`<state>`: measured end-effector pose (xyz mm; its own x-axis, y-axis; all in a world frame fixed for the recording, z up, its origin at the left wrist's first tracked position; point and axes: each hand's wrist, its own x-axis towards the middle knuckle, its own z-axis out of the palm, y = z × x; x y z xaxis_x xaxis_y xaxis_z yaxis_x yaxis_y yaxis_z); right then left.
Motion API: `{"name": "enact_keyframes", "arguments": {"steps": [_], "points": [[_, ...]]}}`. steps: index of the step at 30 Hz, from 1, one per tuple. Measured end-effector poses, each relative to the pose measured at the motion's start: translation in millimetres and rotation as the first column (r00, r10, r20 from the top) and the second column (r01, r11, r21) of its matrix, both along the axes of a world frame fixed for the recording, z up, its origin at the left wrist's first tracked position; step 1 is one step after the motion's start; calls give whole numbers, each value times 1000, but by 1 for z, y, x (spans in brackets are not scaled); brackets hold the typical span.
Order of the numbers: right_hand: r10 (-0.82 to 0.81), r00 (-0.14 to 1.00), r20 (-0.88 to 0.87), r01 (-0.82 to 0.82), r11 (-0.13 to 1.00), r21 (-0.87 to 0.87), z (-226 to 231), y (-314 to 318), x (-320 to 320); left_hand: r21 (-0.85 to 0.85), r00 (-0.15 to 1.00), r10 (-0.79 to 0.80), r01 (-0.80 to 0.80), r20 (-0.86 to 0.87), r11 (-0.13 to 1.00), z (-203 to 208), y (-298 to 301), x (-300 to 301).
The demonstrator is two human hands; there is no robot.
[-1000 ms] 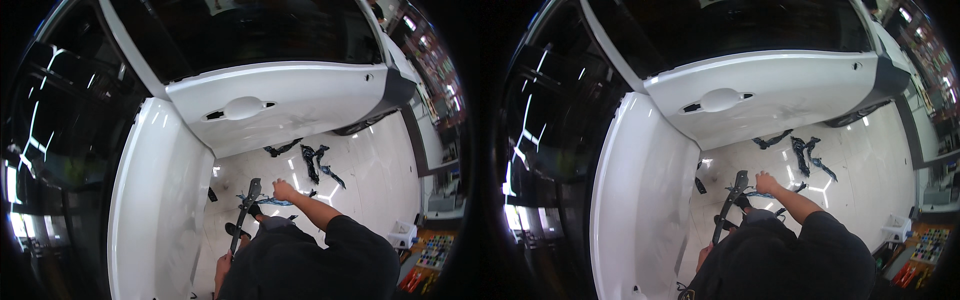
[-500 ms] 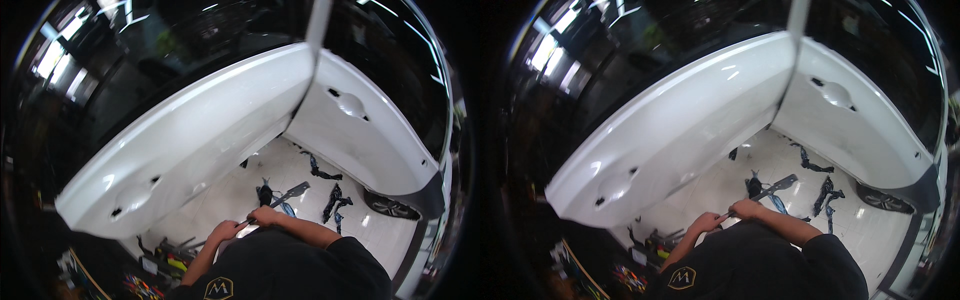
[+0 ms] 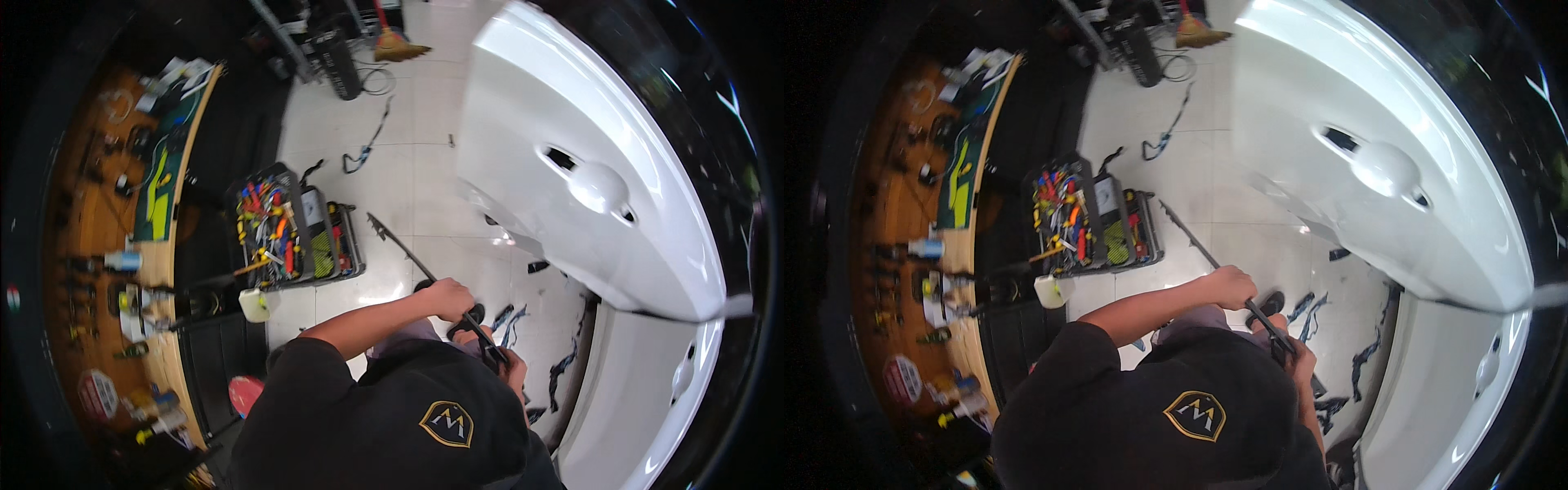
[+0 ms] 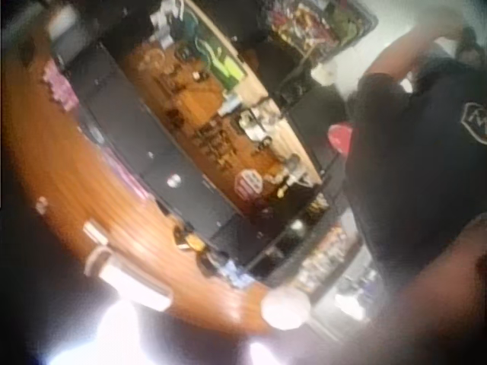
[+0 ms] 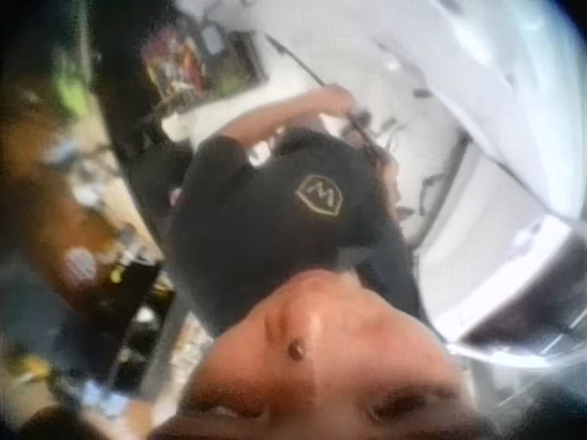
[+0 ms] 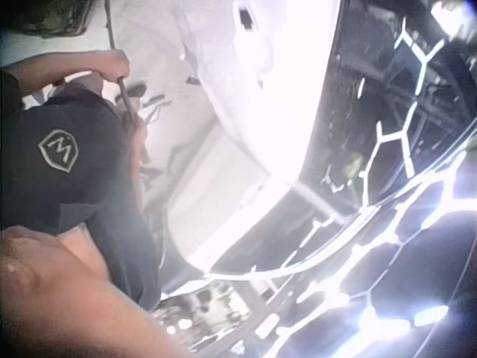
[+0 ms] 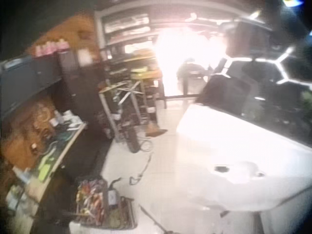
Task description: The person removes several trim pieces and seals from a white car, including the door frame weatherstrip, A-pillar trim, and front bumper molding. They work by hand, detaching clips and pulling off flexible trim components, then place the removed parts on the floor.
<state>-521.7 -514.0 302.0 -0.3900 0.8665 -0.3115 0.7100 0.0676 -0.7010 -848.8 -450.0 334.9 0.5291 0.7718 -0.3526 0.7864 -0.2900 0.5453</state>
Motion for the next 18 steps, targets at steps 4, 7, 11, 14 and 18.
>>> {"name": "enact_keyframes", "arguments": {"steps": [4,7,11,14,18], "points": [[82,960,-268,-97,994,-43,-24,5,-15,205,991,93,-72,-95,976,36,-16,-20],[38,929,-368,-109,979,-172,-48,16,-39,251,962,119,-56,-245,966,82,-18,-37],[322,881,-346,-311,946,88,23,37,-144,333,849,277,-128,-449,934,129,-41,-87],[372,790,-487,-333,928,170,21,45,-224,450,746,471,-256,-471,856,157,-67,-149],[483,736,-474,-388,875,289,40,51,-323,574,609,684,-414,-401,706,176,-106,-224]]}}
